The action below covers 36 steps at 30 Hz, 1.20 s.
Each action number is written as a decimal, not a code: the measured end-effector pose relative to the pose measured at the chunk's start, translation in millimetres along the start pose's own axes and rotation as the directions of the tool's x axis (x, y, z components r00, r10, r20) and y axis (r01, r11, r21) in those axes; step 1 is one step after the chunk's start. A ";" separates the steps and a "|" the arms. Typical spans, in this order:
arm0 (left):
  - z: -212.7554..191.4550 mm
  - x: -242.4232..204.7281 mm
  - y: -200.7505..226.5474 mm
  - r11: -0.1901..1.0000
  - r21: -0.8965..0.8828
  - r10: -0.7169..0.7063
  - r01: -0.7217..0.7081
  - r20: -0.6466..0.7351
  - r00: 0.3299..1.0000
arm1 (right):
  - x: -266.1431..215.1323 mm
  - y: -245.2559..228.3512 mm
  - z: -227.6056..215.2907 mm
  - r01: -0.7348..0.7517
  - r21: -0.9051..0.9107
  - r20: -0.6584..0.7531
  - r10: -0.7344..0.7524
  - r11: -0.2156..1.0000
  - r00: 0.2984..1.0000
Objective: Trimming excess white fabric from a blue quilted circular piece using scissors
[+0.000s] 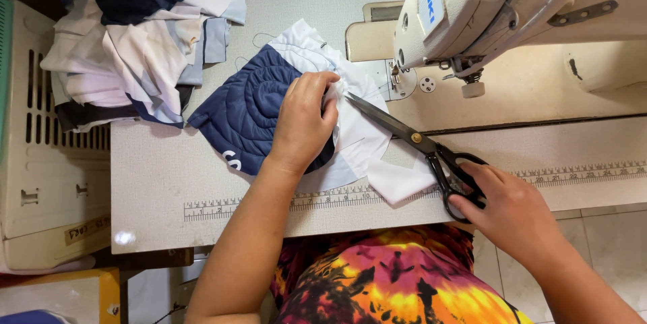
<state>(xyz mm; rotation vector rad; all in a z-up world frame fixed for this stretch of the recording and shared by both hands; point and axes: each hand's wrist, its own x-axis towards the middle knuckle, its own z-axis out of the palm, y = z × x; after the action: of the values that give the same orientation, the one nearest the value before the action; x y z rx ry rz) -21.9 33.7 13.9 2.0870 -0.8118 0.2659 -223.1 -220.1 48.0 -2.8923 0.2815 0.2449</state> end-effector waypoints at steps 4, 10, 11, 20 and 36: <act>0.1 -0.2 3.3 1.000 0.008 -0.011 0.011 -0.001 1.000 | -4.6 8.0 0.2 0.027 -0.033 -0.058 -0.029 0.999 0.998; 15.0 3.2 38.7 0.939 0.301 -0.195 0.165 0.072 0.978 | -18.7 33.2 -6.4 -0.254 0.156 0.098 0.241 0.955 0.966; 20.8 3.2 42.8 0.897 0.436 -0.103 0.070 0.053 0.993 | -21.3 37.4 -6.6 -0.236 0.169 0.088 0.224 0.957 0.971; 6.3 -0.6 32.8 0.986 0.004 -0.165 0.165 -0.017 0.986 | -32.6 35.0 -8.9 -0.214 0.085 0.049 0.211 0.973 0.976; 0.7 -4.2 18.9 0.954 -0.086 -0.293 0.287 -0.065 0.954 | -3.7 -15.5 -19.3 -0.428 0.683 0.422 0.159 0.592 0.893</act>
<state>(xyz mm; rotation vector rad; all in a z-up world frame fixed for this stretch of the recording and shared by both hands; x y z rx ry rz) -37.2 27.1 23.8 2.0781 -0.4531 0.1520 -220.8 -209.2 70.4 -1.8953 0.6393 0.5050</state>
